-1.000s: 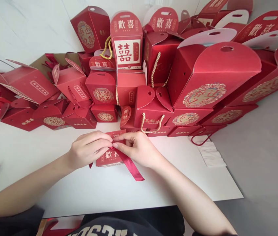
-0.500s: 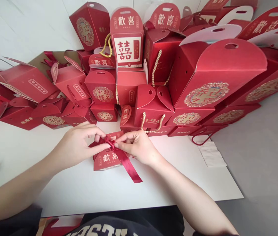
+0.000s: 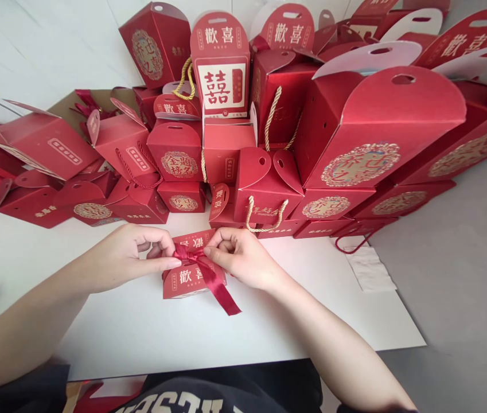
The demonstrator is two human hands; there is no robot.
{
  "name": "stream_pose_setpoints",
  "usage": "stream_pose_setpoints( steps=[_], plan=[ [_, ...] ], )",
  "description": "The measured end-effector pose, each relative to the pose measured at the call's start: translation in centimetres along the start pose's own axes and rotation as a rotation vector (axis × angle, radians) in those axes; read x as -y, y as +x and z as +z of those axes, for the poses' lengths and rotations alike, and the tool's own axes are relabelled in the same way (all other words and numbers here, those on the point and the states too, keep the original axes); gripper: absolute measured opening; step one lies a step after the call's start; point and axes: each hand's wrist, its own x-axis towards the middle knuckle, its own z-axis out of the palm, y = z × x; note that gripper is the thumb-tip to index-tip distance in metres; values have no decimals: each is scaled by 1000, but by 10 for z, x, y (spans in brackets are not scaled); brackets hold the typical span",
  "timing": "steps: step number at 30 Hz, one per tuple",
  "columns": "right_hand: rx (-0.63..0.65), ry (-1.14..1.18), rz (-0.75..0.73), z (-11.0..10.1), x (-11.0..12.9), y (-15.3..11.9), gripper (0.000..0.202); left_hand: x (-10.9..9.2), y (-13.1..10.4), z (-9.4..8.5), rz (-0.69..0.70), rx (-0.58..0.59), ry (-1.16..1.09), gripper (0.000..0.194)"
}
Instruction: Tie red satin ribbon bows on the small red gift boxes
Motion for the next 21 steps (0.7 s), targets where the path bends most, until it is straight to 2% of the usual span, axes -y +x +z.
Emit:
stream_pose_setpoints(
  steps=[4, 10, 13, 16, 18, 21],
  plan=[
    [-28, -37, -14, -6, -2, -1, 12, -3, -5, -9, -14, 46, 60, 21],
    [-83, -148, 22, -12, -6, -5, 11, 1, -4, -20, -18, 111, 167, 24],
    [-105, -200, 32, -13, -3, -6, 10, 5, -2, -20, -2, 22, 263, 23],
    [-36, -184, 53, -15, 2, -7, 9, 8, 0, -19, 25, -82, 333, 25],
    [5, -163, 63, -15, 6, -7, 17, 9, 2, -17, 61, -125, 317, 28],
    [-31, -135, 33, -14, 8, -7, 30, 8, 4, -11, 105, -172, 265, 32]
  ],
)
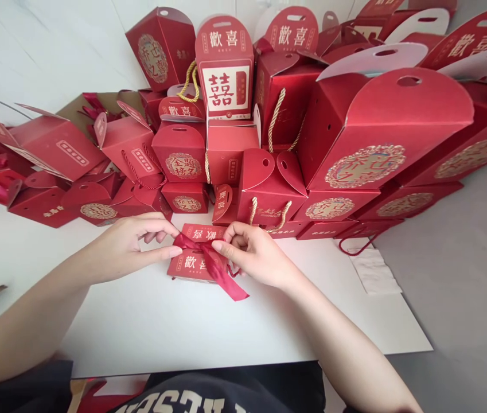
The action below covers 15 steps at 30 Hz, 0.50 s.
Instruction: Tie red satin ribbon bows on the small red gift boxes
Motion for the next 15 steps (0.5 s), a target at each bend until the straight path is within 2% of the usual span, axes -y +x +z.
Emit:
stream_pose_setpoints(
  steps=[5, 8, 10, 13, 15],
  plan=[
    [-72, -51, -76, 6, -6, 1, 32, -3, 4, 22, 21, -126, -53, 33],
    [-93, -102, -114, 7, -8, 2, 28, -2, 9, 30, 99, -161, -152, 24],
    [-102, -121, -137, 7, -9, 3, 25, 1, 13, 28, 217, -93, -203, 10],
    [-122, -161, -173, 8, -10, 3, 21, 4, 14, 14, 402, 64, -224, 22],
    [-149, -190, -204, 8, -10, 3, 21, 5, 13, 3, 478, 152, -203, 28]
  ],
)
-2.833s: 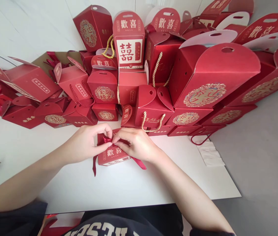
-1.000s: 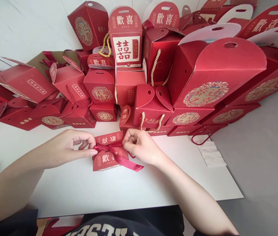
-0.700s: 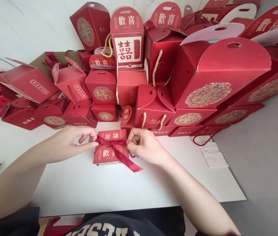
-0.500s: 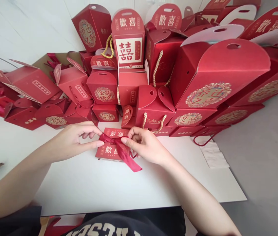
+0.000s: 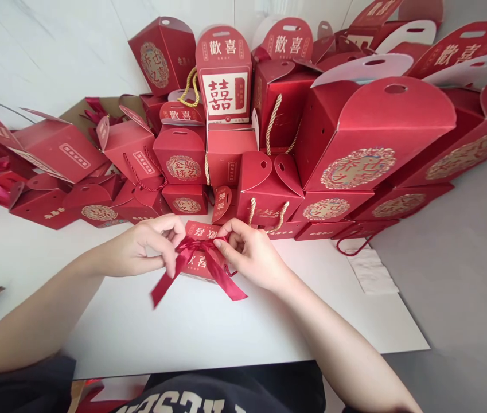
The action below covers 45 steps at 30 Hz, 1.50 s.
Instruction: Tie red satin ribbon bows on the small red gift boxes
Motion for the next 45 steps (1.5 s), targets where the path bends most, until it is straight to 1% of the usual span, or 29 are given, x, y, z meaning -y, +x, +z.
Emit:
stream_pose_setpoints(
  steps=[2, 4, 6, 8, 11, 13, 15, 17, 21, 23, 25, 28, 29, 31, 34, 36, 39, 42, 45],
  plan=[
    [-48, -42, -42, 0, 1, -1, 21, -3, -3, -8, 14, 29, 29, 30],
    [-103, -115, -91, 0, 2, -4, 22, -4, -6, -12, 21, -24, 83, 27],
    [-123, -210, -155, -1, 5, -6, 24, -2, -7, -12, 49, -93, 164, 28],
    [-77, -286, -231, -3, 8, -8, 29, 2, -7, -11, 96, -146, 263, 32],
    [38, -365, -298, -3, 11, -10, 32, 10, -7, -7, 167, -186, 410, 32],
    [76, -409, -292, -2, 11, -11, 24, 15, -7, -6, 219, -204, 481, 31],
    [74, -432, -287, -1, 9, -11, 11, 20, -8, -5, 256, -227, 526, 33],
    [63, -424, -288, -1, 7, -10, 5, 23, -9, -5, 268, -239, 550, 33],
    [32, -401, -303, -1, 5, -9, 5, 23, -7, -3, 238, -231, 572, 33],
    [4, -376, -295, -2, 6, -9, 7, 21, -5, -1, 204, -229, 619, 28],
    [-17, -348, -258, -4, 7, -10, 11, 19, -3, 0, 171, -227, 683, 23],
    [-9, -309, -184, -6, 8, -9, 15, 15, -1, 0, 153, -233, 725, 16],
    [5, -289, -164, -6, 9, -9, 17, 13, 0, 0, 152, -235, 705, 15],
    [27, -229, -131, -7, 10, -8, 21, 10, 1, 1, 129, -236, 587, 13],
    [45, -122, -76, -6, 10, -7, 28, 7, 4, 7, 13, -242, 314, 20],
    [65, -38, -28, -6, 9, -6, 33, 8, 6, 12, -81, -229, 186, 25],
    [135, 137, 91, -8, 6, -4, 40, 13, 10, 18, -184, -200, 105, 34],
    [217, 290, 214, -10, 4, -2, 43, 19, 12, 19, -236, -191, 66, 41],
    [269, 301, 254, -13, 3, 0, 42, 21, 12, 18, -265, -180, 53, 43]
  ],
)
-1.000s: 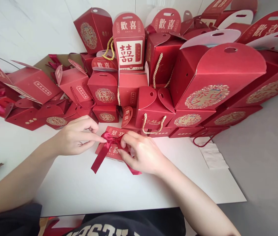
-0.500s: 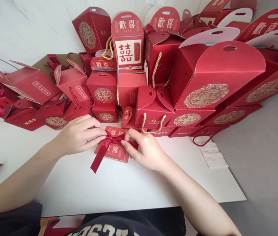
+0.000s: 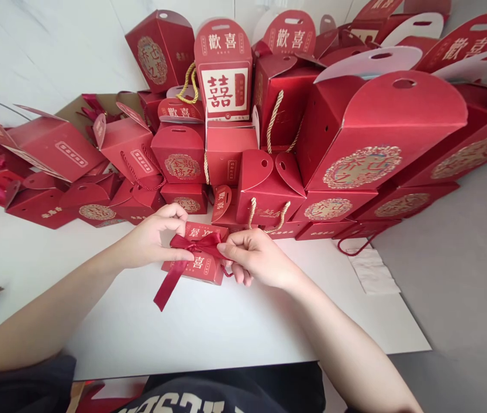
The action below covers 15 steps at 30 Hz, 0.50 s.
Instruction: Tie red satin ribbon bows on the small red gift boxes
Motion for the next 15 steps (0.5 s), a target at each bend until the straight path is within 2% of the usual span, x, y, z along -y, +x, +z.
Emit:
stream_pose_setpoints(
  steps=[4, 6, 8, 12, 15],
  plan=[
    [106, -222, 39, -11, 3, -5, 40, 2, 1, -1, 17, 10, -10, 43],
    [152, -371, -6, -18, 7, -11, 38, 2, 1, -1, 53, 5, -13, 44],
    [98, -444, -85, -20, 12, -16, 32, 2, 1, -2, 89, 9, 0, 43],
    [-124, -244, -126, -9, 14, -16, 35, -3, 1, -2, 119, 46, 0, 40],
    [-102, -166, -98, 2, 10, -8, 32, -6, 0, 0, 108, 85, -21, 40]
  ],
)
